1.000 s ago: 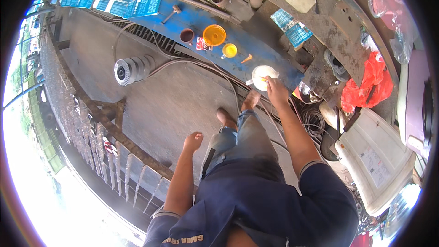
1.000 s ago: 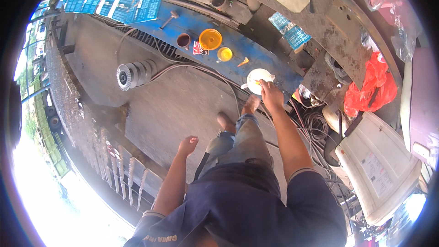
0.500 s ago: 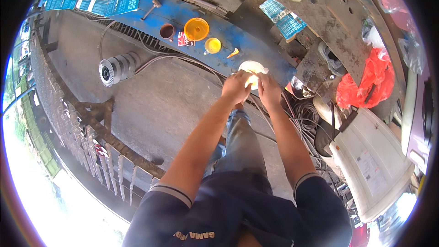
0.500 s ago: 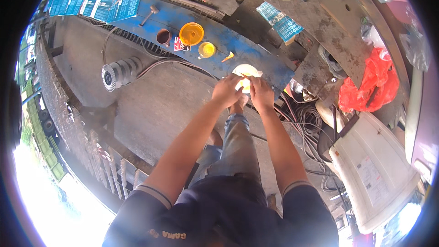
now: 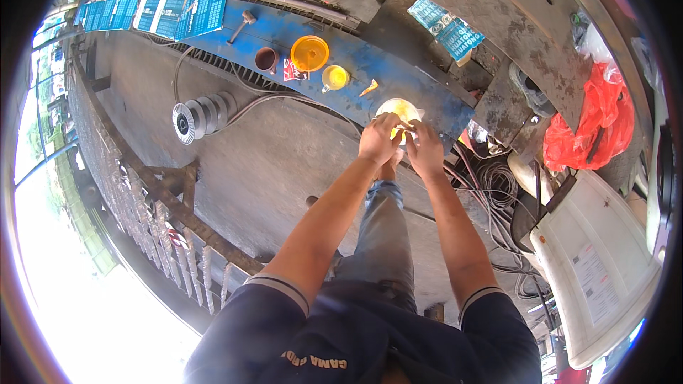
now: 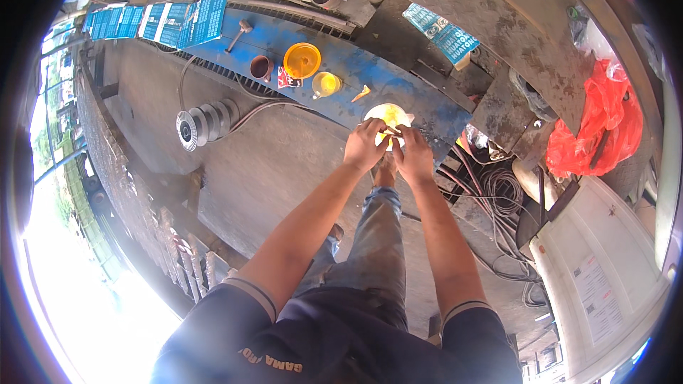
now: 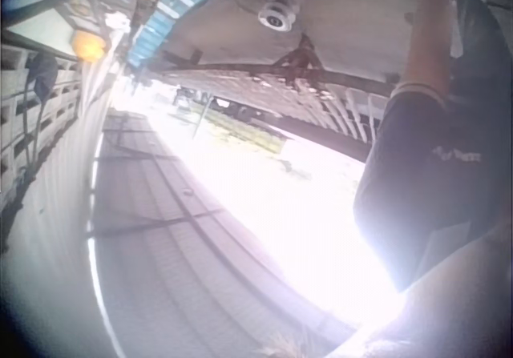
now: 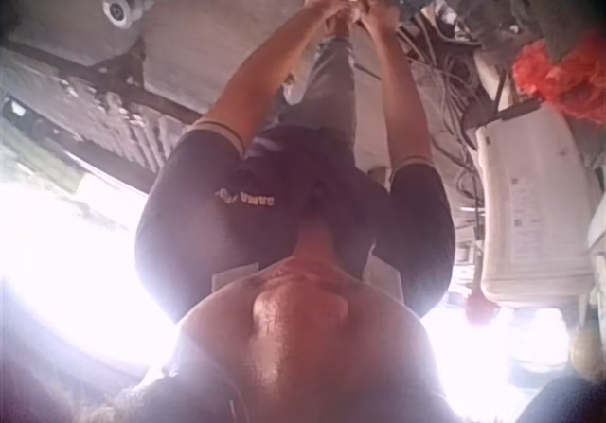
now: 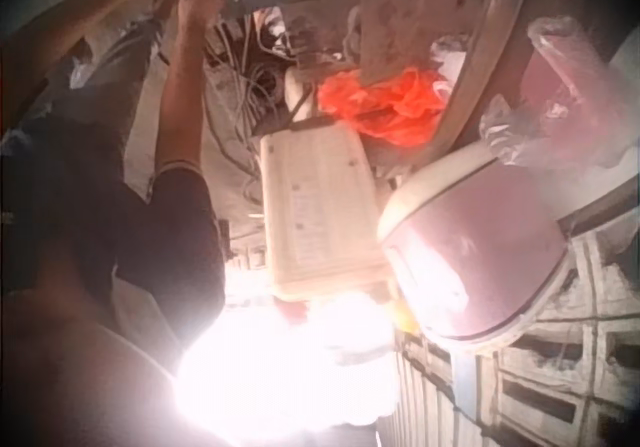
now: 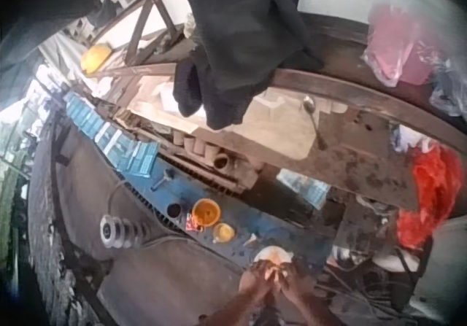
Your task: The person pours a white liquid from a large bottle into a small cup, then uses a hammer to break the bottle's neck. They then open a small packet and pour its contents into a yellow bowl, followed by pouring liquid from a yellow pitcher into a small cup.
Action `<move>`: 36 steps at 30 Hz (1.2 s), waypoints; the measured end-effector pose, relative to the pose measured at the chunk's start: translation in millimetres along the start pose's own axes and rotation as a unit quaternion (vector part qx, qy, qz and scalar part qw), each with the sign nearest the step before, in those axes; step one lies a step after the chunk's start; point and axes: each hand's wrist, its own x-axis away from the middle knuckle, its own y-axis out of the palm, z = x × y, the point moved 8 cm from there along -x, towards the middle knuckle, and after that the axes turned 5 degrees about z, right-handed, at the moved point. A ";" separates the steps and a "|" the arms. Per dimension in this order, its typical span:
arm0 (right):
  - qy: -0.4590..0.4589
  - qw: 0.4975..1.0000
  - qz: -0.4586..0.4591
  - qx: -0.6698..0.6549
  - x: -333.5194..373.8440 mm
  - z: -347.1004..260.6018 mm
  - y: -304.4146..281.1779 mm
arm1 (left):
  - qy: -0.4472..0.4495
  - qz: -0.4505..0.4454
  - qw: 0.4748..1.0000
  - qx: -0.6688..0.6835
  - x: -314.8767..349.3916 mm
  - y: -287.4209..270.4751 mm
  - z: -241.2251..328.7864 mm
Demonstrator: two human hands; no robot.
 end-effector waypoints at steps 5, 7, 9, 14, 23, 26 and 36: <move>0.014 0.996 0.039 -0.079 2.7 6.3 -6.0 | 0.037 -0.017 0.999 -0.026 0.8 -0.6 -1.8; 0.019 0.997 0.048 -0.060 2.9 10.0 -7.0 | 0.056 -0.037 0.997 -0.037 2.4 -0.7 -1.0; -0.024 0.998 0.061 0.002 3.2 6.3 -8.1 | 0.083 -0.058 0.993 -0.065 3.9 -0.1 0.6; 0.000 0.998 0.040 0.053 5.8 10.0 2.7 | 0.138 -0.056 0.982 -0.116 -1.3 -5.1 0.0; 0.093 0.990 0.039 0.102 12.3 -6.9 11.4 | 0.214 -0.169 0.959 -0.082 -15.5 19.7 -12.7; 0.147 0.982 0.067 0.098 16.5 -8.9 8.9 | 0.214 -0.179 0.960 -0.023 -22.4 18.9 -22.2; 0.249 0.948 0.104 0.167 21.3 -3.6 24.4 | 0.280 -0.245 0.928 -0.031 -39.3 30.6 -35.8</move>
